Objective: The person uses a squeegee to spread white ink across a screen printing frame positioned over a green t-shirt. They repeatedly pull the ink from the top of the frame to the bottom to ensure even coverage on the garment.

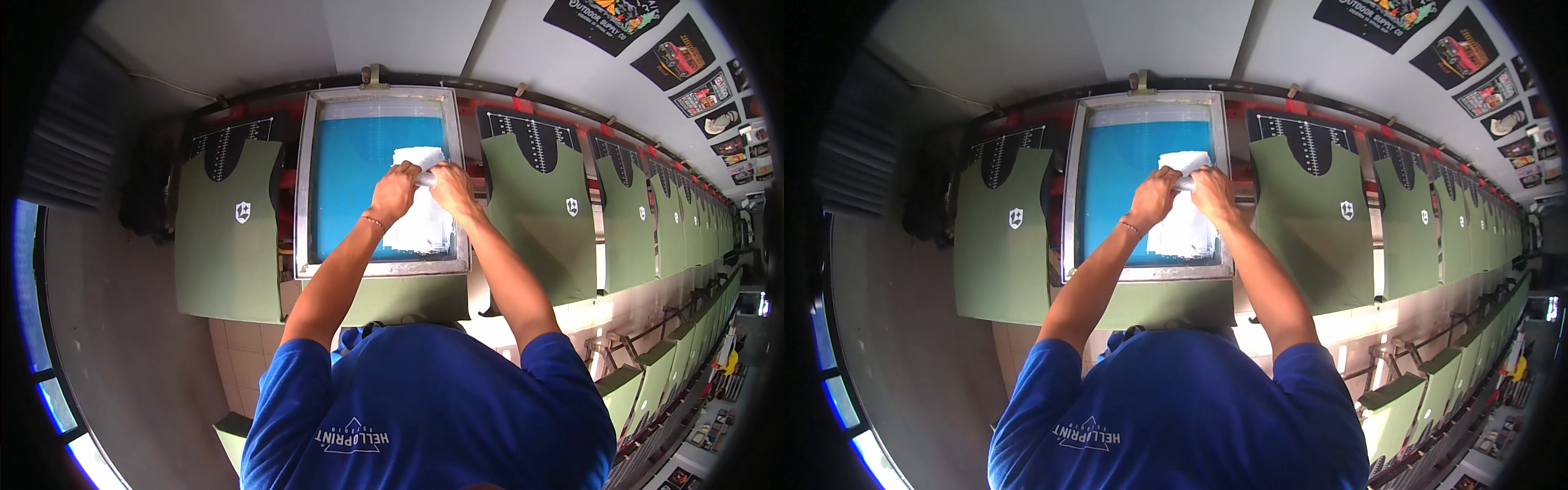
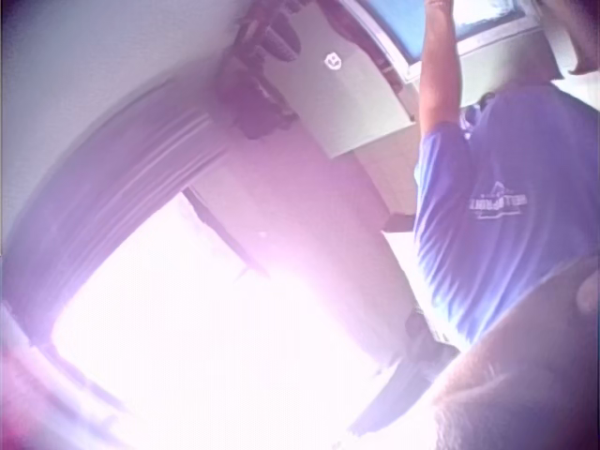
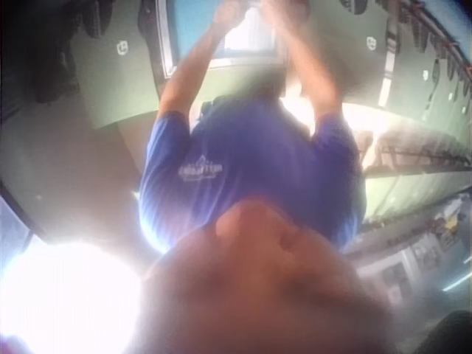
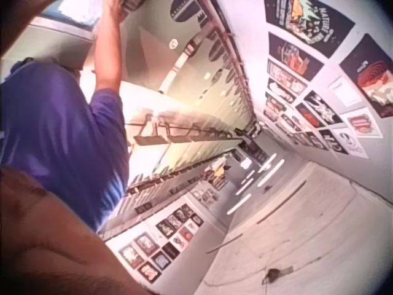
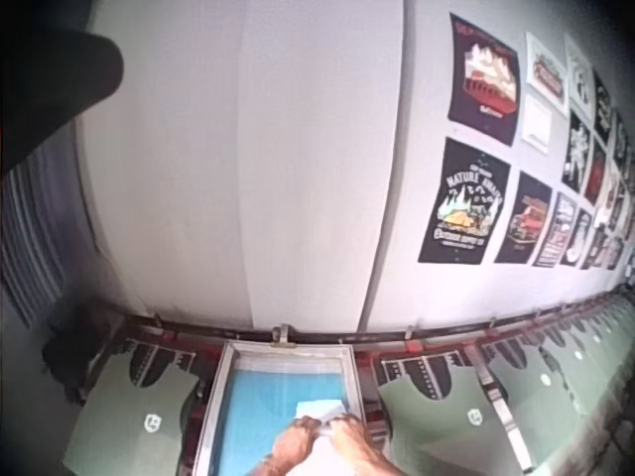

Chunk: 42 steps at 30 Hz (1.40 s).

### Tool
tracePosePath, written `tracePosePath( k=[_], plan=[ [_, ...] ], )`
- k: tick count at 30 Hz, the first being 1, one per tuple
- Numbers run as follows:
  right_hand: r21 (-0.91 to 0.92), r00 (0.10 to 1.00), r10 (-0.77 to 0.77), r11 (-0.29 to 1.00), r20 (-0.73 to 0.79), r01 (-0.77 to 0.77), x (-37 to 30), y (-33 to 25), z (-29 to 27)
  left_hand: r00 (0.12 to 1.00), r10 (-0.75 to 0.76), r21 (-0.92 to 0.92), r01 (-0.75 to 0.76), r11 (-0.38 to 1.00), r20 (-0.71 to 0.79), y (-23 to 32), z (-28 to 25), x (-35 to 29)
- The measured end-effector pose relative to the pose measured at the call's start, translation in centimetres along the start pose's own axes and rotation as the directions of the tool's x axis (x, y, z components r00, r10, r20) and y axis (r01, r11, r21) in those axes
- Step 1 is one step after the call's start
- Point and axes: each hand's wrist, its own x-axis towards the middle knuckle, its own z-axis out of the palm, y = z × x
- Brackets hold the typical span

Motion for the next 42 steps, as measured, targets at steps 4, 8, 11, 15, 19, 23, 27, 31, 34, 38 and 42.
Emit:
tracePosePath(
  k=[4, 8, 11, 15, 19, 23, 27, 31, 34, 38, 42],
  plan=[
    [0.011, 1.000, -0.004, 1.000, 0.009, 0.003, -3.1, -1.5, -1.2, 1.000, -0.015, -0.001, 0.015, 1.000, 0.027, 1.9, -0.9, -2.2],
    [0.074, 0.997, -0.067, 0.995, -0.042, 0.070, -10.9, -4.9, -1.6, 1.000, 0.001, -0.036, -0.001, 0.999, 0.004, 5.7, -1.7, -9.9],
    [0.097, 1.000, -0.024, 0.995, -0.018, 0.025, -15.5, -6.8, -1.0, 1.000, -0.027, -0.066, 0.027, 0.997, 0.000, 7.5, -1.1, -14.6],
    [0.074, 1.000, 0.004, 0.997, -0.007, -0.003, -17.0, -7.8, -0.1, 0.997, -0.074, -0.116, 0.076, 0.990, 0.019, 7.7, -0.4, -16.6],
    [0.078, 0.996, -0.006, 0.997, -0.088, 0.013, -14.1, -6.4, 1.1, 0.998, -0.055, -0.067, 0.054, 0.996, -0.018, 5.5, 1.4, -14.6],
    [0.032, 0.989, -0.005, 0.999, -0.148, 0.009, -6.8, -1.8, 2.9, 0.996, 0.021, -0.073, -0.028, 0.997, -0.087, 1.8, 1.8, -6.7],
    [-0.001, 0.997, 0.028, 1.000, 0.070, -0.028, 0.4, -0.4, 0.2, 0.994, -0.089, -0.166, 0.076, 0.983, -0.068, -1.0, 1.0, -0.2],
    [-0.002, 1.000, -0.001, 1.000, 0.005, 0.001, -0.6, -0.7, -0.5, 0.997, -0.062, -0.101, 0.058, 0.993, -0.039, -0.2, 0.5, -0.7],
    [0.000, 1.000, -0.003, 1.000, 0.006, 0.003, -5.7, -2.7, -0.9, 1.000, -0.018, -0.090, 0.017, 0.996, -0.020, 3.0, -0.5, -5.3],
    [0.090, 0.989, -0.091, 0.991, -0.114, 0.101, -14.0, -4.6, 0.5, 0.999, -0.017, -0.027, 0.016, 1.000, -0.035, 6.2, 0.6, -12.7],
    [0.142, 0.996, -0.091, 0.986, 0.007, 0.089, -18.0, -5.8, 1.2, 1.000, -0.026, 0.059, 0.027, 0.998, -0.013, 7.4, 1.4, -17.1]
  ],
)
